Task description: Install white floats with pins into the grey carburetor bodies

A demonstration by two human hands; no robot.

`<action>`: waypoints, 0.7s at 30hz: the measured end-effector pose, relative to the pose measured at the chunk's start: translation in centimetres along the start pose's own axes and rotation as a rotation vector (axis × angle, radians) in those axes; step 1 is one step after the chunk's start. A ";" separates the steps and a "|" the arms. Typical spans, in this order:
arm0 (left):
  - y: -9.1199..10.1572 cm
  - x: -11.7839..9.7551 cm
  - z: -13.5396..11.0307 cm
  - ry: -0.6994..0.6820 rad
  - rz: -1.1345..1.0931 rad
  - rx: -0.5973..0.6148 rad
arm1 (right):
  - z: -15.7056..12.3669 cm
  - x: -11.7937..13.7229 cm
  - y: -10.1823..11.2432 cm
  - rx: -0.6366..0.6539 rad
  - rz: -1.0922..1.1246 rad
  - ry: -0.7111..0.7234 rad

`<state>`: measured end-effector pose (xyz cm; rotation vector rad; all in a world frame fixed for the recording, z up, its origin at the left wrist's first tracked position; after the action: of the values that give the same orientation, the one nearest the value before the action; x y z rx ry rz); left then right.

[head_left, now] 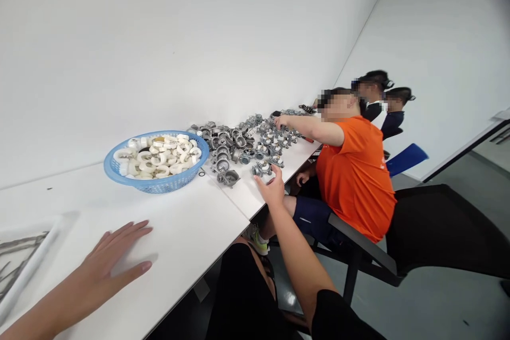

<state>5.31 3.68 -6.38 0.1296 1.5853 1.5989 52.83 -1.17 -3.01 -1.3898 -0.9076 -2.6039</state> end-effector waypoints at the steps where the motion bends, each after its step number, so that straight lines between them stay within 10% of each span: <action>1: -0.3 0.7 0.1 -0.001 0.007 0.011 | -0.2 0.1 0.2 -0.016 -0.005 0.007; 6: -2.4 4.1 0.9 -0.015 0.044 0.164 | -1.5 0.3 1.3 -0.077 -0.046 0.006; 12: -1.8 2.5 0.7 -0.007 0.060 0.148 | -6.8 0.9 1.9 -0.045 -0.062 0.036; 21: 0.0 -1.4 0.0 0.008 -0.015 -0.064 | -15.1 9.9 0.7 0.504 -0.010 0.450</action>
<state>6.13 2.84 -5.69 0.0768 1.5360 1.6391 35.99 -7.43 -1.37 -0.6453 -1.3490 -2.3010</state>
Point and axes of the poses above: each hand's wrist, its own z-axis towards the middle knuckle, its own y-axis out of the back of the hand, x = y × z, the point moved 8 cm from there along z, towards the middle knuckle, and after that the axes turned 7 degrees about -y, right-handed, at the moved point
